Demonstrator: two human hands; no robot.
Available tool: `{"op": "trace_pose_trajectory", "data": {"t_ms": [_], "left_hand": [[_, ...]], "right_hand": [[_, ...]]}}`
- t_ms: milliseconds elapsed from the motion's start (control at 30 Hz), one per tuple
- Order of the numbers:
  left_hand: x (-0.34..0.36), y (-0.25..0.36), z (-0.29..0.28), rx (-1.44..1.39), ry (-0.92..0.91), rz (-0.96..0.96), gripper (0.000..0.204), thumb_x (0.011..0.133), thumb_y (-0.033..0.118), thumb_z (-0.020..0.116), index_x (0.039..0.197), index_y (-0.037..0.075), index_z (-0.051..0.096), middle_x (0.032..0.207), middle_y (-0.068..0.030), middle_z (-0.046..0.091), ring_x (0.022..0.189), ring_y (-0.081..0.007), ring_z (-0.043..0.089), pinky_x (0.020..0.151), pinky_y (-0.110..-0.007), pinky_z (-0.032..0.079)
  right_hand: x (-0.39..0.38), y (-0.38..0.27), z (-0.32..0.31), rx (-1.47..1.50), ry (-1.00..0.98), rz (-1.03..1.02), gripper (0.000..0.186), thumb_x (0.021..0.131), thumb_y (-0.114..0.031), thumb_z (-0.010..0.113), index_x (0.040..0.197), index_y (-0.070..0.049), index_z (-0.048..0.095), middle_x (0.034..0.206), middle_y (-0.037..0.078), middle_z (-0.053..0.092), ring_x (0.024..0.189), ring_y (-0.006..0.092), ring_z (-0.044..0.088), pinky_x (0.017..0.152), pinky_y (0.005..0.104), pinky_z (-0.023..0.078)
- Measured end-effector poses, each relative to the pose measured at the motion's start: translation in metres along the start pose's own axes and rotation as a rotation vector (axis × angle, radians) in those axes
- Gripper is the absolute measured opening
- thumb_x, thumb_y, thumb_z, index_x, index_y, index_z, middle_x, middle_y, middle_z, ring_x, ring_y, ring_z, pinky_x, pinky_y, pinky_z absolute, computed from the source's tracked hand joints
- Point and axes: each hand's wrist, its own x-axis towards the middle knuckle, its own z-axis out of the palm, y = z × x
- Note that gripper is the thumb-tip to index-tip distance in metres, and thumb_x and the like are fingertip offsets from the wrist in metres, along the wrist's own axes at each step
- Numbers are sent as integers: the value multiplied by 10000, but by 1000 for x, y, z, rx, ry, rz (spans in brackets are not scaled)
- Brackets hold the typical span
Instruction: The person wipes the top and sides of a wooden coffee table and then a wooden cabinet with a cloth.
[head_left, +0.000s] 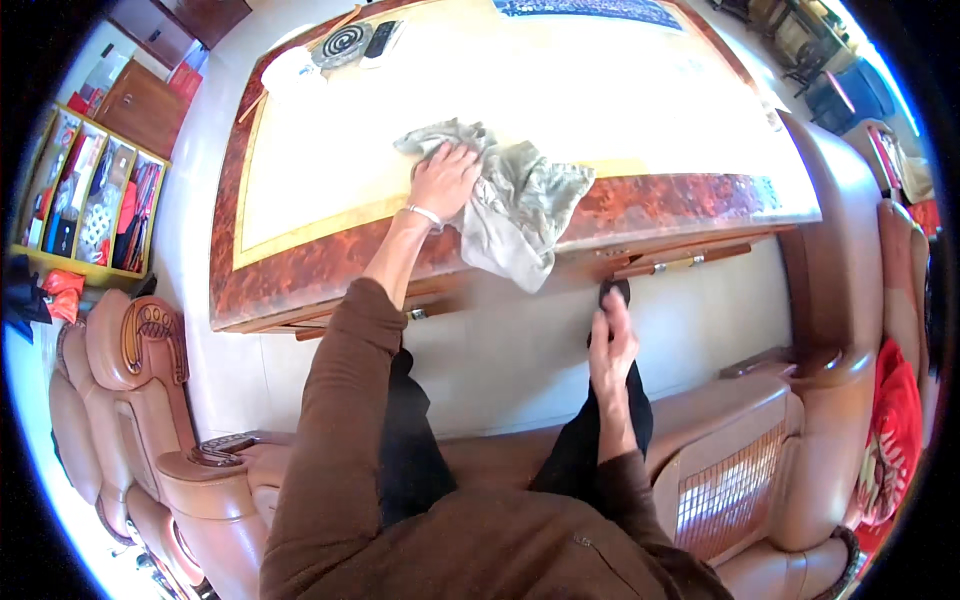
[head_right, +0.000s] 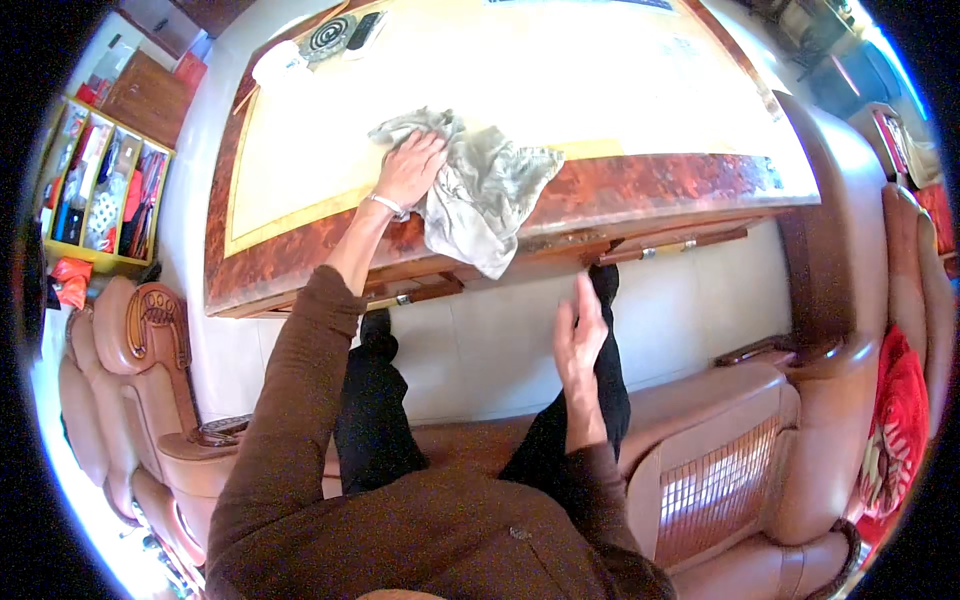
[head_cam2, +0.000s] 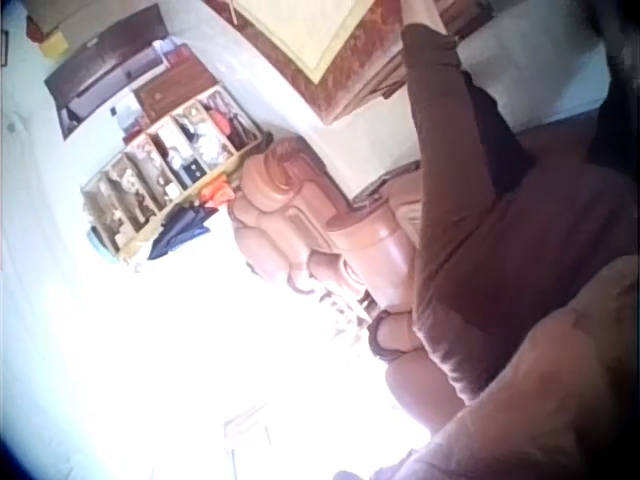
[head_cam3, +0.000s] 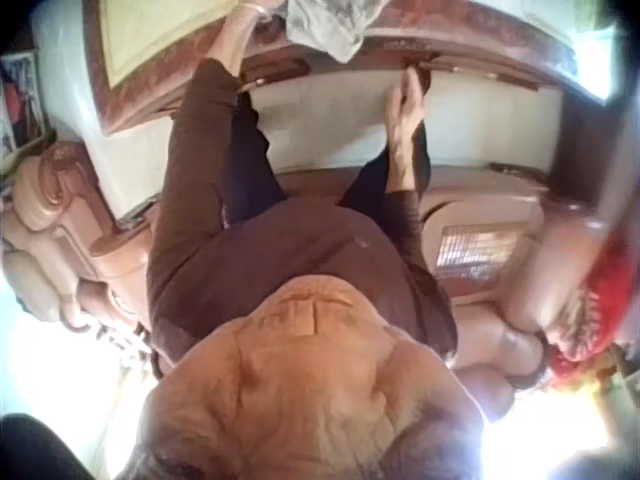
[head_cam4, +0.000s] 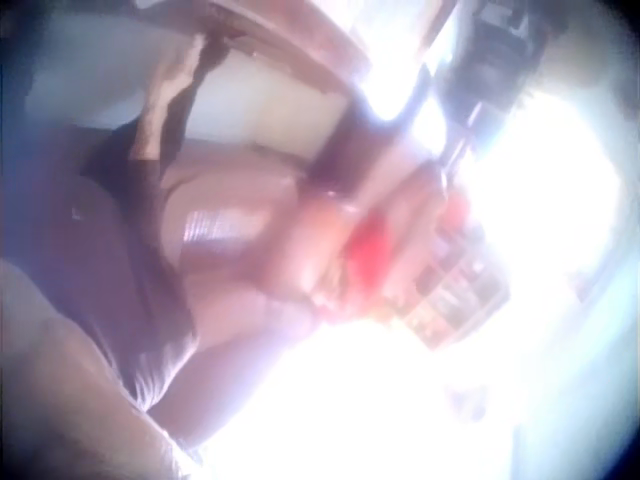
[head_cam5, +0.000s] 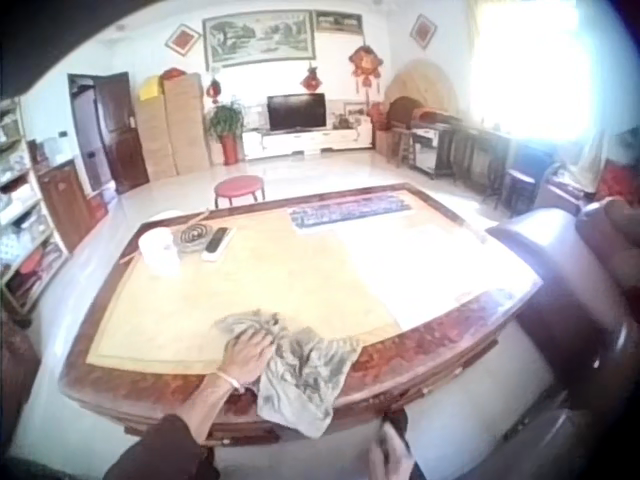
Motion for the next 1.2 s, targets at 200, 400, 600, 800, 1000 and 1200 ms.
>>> {"op": "trace_pose_trajectory", "data": {"t_ms": [200, 400, 600, 800, 1000, 1200], "left_hand": [[39, -7, -1, 2, -2, 19, 388, 914, 290, 340, 1143, 56, 547, 1235, -127, 510, 1170, -339, 423, 975, -402, 345], [-6, 14, -6, 25, 8, 126, 328, 903, 185, 387, 1119, -13, 533, 1167, -163, 547, 1098, -367, 468, 966, -380, 354], [35, 11, 2, 66, 46, 100, 368, 900, 243, 363, 1117, -2, 532, 1160, -171, 548, 1106, -352, 477, 970, -375, 361], [65, 2, 7, 76, -78, 66, 347, 901, 212, 339, 1071, -11, 543, 1125, -185, 558, 1062, -320, 503, 982, -364, 342], [-21, 44, -7, 34, 9, 154, 349, 921, 232, 353, 1084, -29, 519, 1105, -173, 559, 1084, -322, 462, 977, -366, 335], [23, 38, 1, 4, 22, 105, 394, 920, 250, 353, 1123, -44, 521, 1202, -184, 514, 1159, -330, 434, 1003, -361, 323]], "right_hand": [[15, -11, 40, -33, -65, -190, 342, 807, -32, 555, 1146, -5, 511, 1146, 248, 531, 983, 368, 569, 811, 398, 477], [15, -20, 37, -129, -117, -250, 353, 791, -28, 562, 1141, -18, 516, 1148, 260, 520, 969, 410, 549, 820, 413, 466], [17, -22, 35, -68, -81, -292, 347, 789, -17, 564, 1133, -20, 518, 1140, 263, 524, 943, 412, 557, 802, 414, 471], [17, -25, 42, -88, -20, -300, 318, 786, -4, 551, 1103, 5, 533, 1128, 269, 529, 970, 414, 554, 807, 382, 481], [22, -17, 35, -100, -3, -267, 306, 787, 7, 543, 1093, 9, 537, 1129, 288, 520, 971, 424, 551, 802, 378, 484], [13, -29, 23, 8, -10, -184, 301, 784, 8, 572, 1084, 8, 540, 1124, 280, 530, 942, 408, 571, 786, 397, 483]]}}
